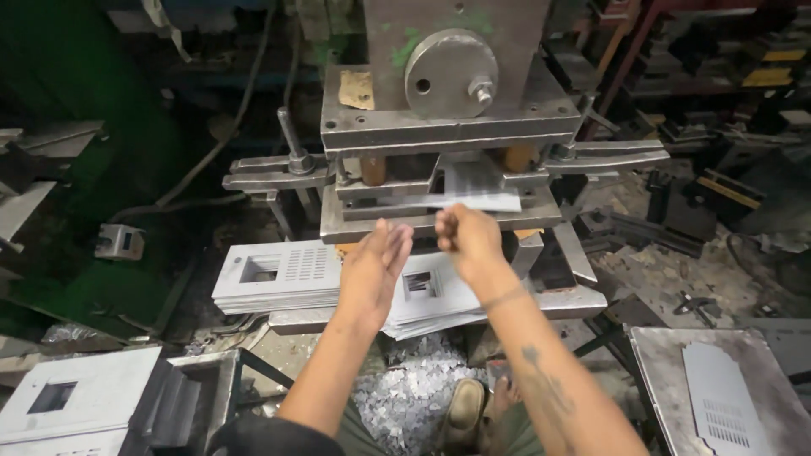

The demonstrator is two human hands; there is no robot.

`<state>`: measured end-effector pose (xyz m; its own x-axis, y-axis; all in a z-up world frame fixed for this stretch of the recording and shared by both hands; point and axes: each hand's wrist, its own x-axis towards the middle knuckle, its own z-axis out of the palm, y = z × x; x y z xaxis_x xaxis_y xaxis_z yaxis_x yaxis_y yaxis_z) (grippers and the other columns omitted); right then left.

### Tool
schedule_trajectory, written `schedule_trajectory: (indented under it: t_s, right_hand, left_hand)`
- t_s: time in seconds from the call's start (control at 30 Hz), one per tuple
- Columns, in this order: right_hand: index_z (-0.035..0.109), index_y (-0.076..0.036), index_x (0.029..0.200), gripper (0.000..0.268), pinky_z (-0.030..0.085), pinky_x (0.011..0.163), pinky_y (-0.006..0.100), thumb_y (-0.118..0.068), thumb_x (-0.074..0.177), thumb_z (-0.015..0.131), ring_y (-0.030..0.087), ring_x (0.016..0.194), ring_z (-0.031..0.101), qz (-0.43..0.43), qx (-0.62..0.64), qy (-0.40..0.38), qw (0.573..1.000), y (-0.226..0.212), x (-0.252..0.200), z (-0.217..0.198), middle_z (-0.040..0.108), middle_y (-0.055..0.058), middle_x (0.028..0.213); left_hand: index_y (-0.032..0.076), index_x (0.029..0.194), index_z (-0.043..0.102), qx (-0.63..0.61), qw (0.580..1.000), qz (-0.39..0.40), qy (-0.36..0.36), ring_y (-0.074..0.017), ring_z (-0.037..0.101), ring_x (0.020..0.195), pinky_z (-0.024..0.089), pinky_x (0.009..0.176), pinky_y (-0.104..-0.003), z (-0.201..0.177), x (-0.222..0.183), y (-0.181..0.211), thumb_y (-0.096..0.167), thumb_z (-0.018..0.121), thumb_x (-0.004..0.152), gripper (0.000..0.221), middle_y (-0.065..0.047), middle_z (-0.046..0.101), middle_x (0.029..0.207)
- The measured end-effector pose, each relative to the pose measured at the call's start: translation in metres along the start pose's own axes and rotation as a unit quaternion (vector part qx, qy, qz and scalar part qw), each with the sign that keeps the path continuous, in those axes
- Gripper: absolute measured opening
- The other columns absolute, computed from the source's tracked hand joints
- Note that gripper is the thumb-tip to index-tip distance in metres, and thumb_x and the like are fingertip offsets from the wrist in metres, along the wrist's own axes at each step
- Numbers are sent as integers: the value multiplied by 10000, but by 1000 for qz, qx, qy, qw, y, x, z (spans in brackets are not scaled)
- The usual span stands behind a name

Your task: The recorder inserts pre-cut metal panels into a stamping press machine and stacks the finished pieces.

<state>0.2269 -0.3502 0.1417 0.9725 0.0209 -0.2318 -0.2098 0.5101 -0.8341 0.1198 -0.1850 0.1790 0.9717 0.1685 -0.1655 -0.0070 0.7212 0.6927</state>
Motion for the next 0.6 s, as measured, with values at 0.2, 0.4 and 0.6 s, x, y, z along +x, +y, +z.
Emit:
schedule_trajectory:
  t_s: [0.2, 0.4, 0.6]
  right_hand:
    - [602, 10, 888, 182, 357, 418, 296, -23, 934, 430, 163, 558, 580, 71, -17, 40, 997, -38, 49, 28, 651, 115, 740]
    - [592, 45, 866, 164, 291, 385, 268, -12, 914, 446, 141, 529, 502, 73, -130, 26, 988, -43, 42, 35, 610, 107, 727]
    - [607, 14, 876, 152, 284, 383, 254, -34, 913, 468, 129, 528, 505, 73, -144, -8, 987, -45, 45, 24, 607, 87, 745]
  left_hand:
    - [-74, 1191, 589, 99, 994, 2, 41, -281, 715, 1096, 584, 998, -357, -49, -23, 45, 133, 574, 986, 292, -209, 697, 1181]
    - [-23, 1173, 629, 225, 942, 131, 213, -217, 694, 948, 569, 822, -331, -168, 6, 92, 157, 567, 1038, 233, -144, 705, 1082]
    - [-36, 1235, 649, 460, 768, 255, 366, -232, 674, 1014, 519, 867, -343, -253, 49, 109, 253, 753, 979, 399, -150, 704, 1147]
